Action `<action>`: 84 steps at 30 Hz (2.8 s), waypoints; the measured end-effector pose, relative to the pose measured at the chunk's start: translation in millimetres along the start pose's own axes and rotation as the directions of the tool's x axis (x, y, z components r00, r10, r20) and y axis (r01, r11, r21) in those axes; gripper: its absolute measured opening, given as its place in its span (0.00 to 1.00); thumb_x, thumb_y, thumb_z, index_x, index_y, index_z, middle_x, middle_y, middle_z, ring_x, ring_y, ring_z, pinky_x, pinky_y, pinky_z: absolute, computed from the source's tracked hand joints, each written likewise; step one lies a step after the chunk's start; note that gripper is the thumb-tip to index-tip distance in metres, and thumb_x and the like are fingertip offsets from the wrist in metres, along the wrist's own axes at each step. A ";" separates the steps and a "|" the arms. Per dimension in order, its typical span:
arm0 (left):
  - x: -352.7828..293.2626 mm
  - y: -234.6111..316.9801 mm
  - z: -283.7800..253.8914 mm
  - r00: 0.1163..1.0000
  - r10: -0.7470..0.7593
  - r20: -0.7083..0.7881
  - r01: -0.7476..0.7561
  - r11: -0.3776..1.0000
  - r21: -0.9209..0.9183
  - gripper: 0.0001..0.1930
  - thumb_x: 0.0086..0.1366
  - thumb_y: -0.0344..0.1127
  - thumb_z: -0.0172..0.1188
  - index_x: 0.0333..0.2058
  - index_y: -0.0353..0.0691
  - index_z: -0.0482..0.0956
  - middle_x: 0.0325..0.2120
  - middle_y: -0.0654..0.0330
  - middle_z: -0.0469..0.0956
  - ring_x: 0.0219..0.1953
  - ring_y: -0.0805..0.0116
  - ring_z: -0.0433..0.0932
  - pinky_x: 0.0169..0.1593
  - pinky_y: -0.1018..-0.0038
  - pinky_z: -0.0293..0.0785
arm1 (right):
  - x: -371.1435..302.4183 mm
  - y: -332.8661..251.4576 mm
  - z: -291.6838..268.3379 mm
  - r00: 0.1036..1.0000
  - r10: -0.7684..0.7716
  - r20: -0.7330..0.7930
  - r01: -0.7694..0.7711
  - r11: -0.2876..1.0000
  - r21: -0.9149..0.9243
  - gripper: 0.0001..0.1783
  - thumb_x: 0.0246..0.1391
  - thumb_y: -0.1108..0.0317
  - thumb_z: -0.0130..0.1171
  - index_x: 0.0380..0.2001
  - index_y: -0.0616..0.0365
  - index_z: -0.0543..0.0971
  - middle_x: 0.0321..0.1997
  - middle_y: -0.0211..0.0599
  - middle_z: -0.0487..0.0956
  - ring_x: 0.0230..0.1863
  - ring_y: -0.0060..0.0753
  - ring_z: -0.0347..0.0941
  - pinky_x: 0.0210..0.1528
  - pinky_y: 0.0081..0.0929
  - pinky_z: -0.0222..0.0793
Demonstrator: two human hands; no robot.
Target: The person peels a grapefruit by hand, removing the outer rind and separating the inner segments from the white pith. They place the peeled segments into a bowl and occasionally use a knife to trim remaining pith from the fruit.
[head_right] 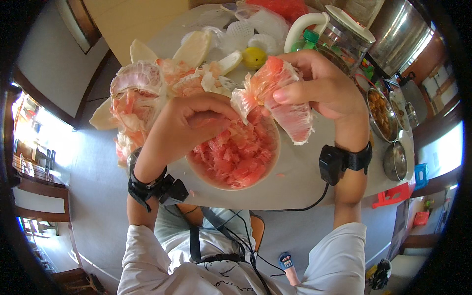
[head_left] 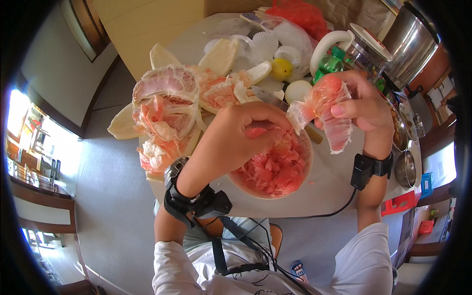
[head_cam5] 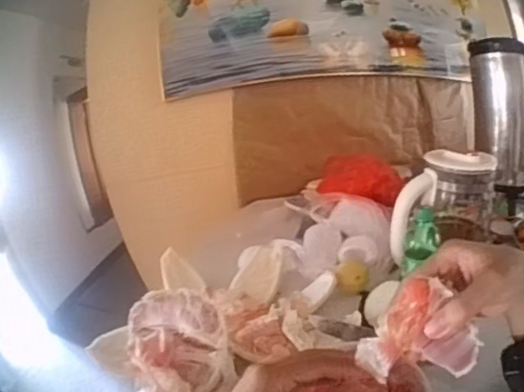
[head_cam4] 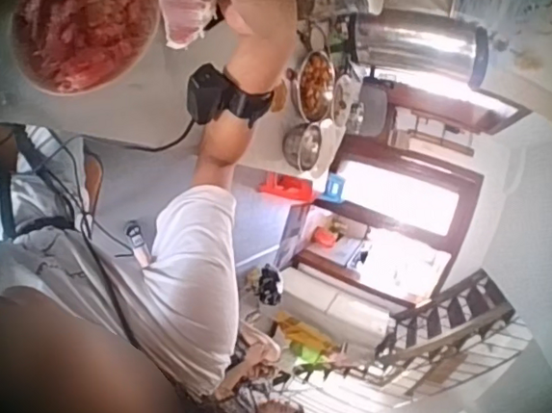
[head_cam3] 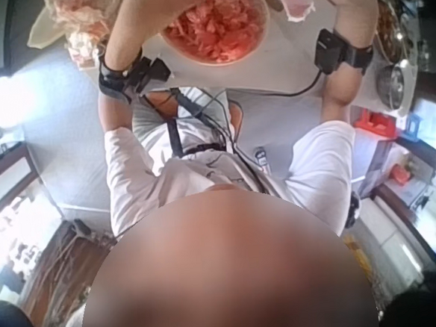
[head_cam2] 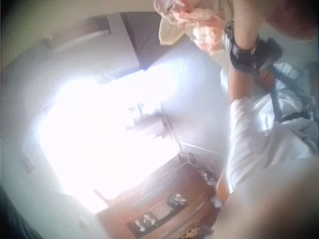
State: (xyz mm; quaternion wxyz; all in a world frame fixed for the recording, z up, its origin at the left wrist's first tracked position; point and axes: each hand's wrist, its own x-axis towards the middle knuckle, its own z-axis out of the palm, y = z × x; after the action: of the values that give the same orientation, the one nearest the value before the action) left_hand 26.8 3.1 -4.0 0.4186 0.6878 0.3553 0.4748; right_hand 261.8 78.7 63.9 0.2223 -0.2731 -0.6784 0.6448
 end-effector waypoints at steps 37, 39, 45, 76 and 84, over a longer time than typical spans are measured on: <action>-0.4 0.6 6.5 0.953 0.198 -0.231 -0.121 0.943 0.309 0.12 0.52 0.20 0.59 0.38 0.31 0.78 0.31 0.58 0.79 0.34 0.73 0.79 0.42 0.79 0.75 | 26.5 27.5 30.1 0.982 0.171 0.077 -0.183 0.966 0.184 0.21 0.47 0.74 0.61 0.45 0.71 0.72 0.40 0.40 0.78 0.38 0.25 0.76 0.42 0.24 0.73; -0.9 0.8 6.5 0.953 0.185 -0.240 -0.106 0.946 0.308 0.12 0.51 0.20 0.58 0.37 0.31 0.78 0.30 0.58 0.79 0.34 0.73 0.80 0.41 0.79 0.75 | 27.5 28.5 31.1 0.982 0.170 0.086 -0.184 0.962 0.201 0.20 0.47 0.74 0.61 0.44 0.72 0.72 0.40 0.41 0.78 0.38 0.26 0.76 0.42 0.24 0.73; -2.0 2.8 3.1 0.978 -0.012 -0.210 0.022 0.999 0.043 0.11 0.54 0.19 0.55 0.39 0.29 0.76 0.32 0.58 0.79 0.34 0.74 0.79 0.41 0.80 0.74 | 29.1 25.7 29.8 0.974 0.205 0.098 -0.223 0.943 0.246 0.19 0.45 0.74 0.61 0.42 0.72 0.72 0.38 0.44 0.78 0.37 0.32 0.78 0.41 0.28 0.75; -4.6 3.1 -0.9 0.996 -0.024 -0.089 0.042 0.979 0.197 0.09 0.50 0.18 0.57 0.32 0.31 0.74 0.29 0.64 0.75 0.32 0.80 0.74 0.41 0.82 0.72 | 28.7 28.1 27.4 0.937 0.290 0.195 -0.308 0.949 0.068 0.21 0.43 0.71 0.63 0.42 0.71 0.74 0.36 0.37 0.78 0.35 0.22 0.76 0.38 0.21 0.73; -0.6 -8.5 -8.9 0.983 0.066 -0.169 -0.037 0.985 0.169 0.07 0.49 0.19 0.59 0.30 0.32 0.75 0.27 0.59 0.76 0.31 0.73 0.76 0.38 0.79 0.73 | 14.1 10.9 21.0 0.944 0.283 0.168 -0.277 0.959 -0.059 0.22 0.37 0.69 0.63 0.37 0.72 0.75 0.33 0.43 0.79 0.30 0.31 0.78 0.35 0.25 0.75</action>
State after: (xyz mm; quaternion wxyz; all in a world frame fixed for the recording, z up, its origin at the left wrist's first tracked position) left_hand 17.3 8.1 -10.2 0.3152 0.6851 0.4104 0.5126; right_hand 238.4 72.4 50.9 0.0634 -0.3126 -0.6607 0.6796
